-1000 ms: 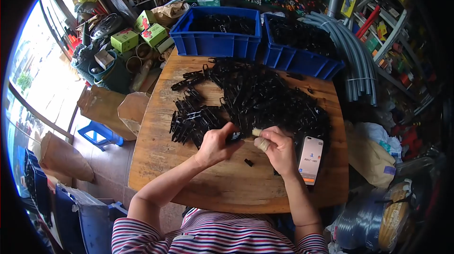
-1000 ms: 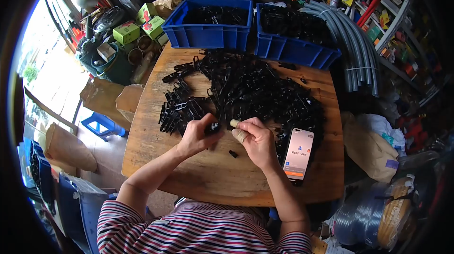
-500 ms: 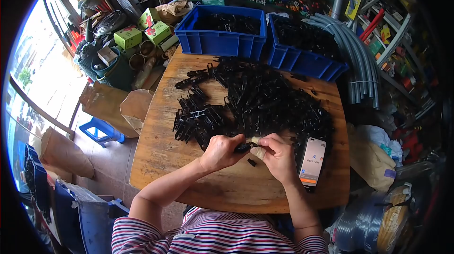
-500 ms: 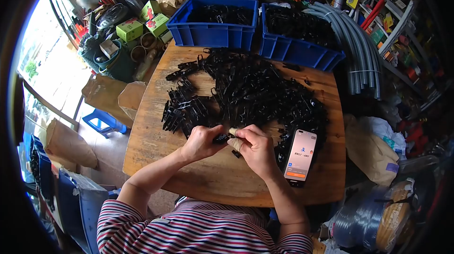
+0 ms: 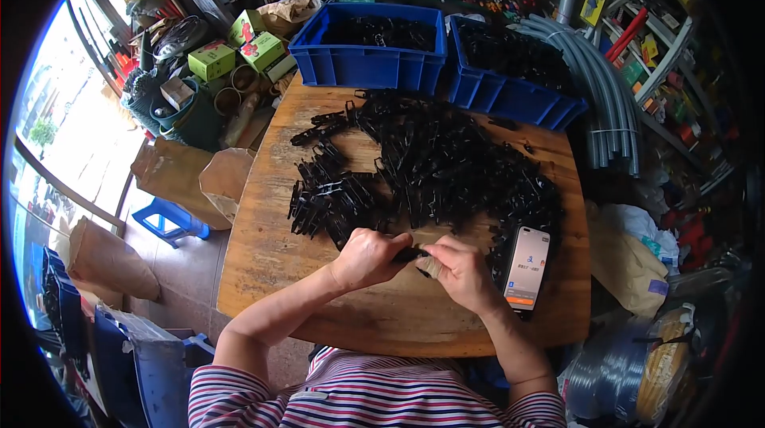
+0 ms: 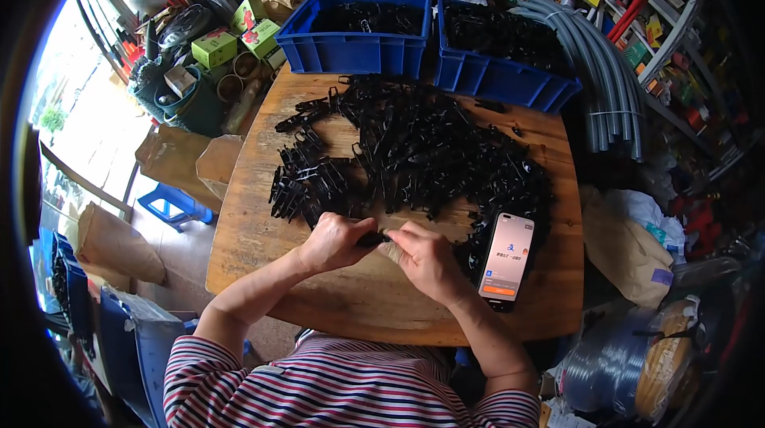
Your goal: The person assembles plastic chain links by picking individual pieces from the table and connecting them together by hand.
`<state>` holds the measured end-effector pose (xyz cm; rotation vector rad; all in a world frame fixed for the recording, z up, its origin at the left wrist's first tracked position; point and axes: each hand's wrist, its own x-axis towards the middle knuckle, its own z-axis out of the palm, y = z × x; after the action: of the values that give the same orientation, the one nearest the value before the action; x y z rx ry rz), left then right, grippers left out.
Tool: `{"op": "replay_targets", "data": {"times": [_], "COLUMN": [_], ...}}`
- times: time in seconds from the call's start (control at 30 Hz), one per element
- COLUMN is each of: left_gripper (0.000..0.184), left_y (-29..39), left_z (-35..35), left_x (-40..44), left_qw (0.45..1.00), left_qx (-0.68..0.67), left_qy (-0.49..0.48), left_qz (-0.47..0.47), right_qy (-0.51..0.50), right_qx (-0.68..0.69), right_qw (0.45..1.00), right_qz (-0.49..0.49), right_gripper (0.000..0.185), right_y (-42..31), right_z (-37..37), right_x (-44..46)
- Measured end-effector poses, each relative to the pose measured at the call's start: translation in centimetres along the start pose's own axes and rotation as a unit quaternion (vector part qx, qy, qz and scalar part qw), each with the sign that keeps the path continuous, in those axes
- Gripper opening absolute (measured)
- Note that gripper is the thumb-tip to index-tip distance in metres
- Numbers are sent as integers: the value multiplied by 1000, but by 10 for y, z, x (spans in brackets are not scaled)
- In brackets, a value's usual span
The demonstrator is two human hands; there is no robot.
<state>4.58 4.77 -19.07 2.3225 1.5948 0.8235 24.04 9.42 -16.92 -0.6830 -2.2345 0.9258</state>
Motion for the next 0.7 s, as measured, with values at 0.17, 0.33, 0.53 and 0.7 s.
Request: {"op": "replay_targets", "data": {"times": [0.17,0.33,0.53,0.7], "left_gripper": [25,31,34,32], "left_y": [5,4,12,0], "left_z": [-8,-9,0,-47], "left_x": [1,10,12,47], "left_qw": [1000,993,976,926], "left_qx": [17,-29,35,-281], "left_qy": [-5,-85,-191,-197], "left_qz": [9,-80,-95,-156], "right_qy": [14,37,-127,-23], "right_qx": [-16,-165,-474,-496], "right_qw": [1000,980,847,864], "right_qz": [-22,-107,-205,-88], "right_gripper": [22,22,16,13], "right_y": [-3,-13,-9,5], "right_z": [5,14,8,-29], "right_x": [-2,-1,-2,14]}}
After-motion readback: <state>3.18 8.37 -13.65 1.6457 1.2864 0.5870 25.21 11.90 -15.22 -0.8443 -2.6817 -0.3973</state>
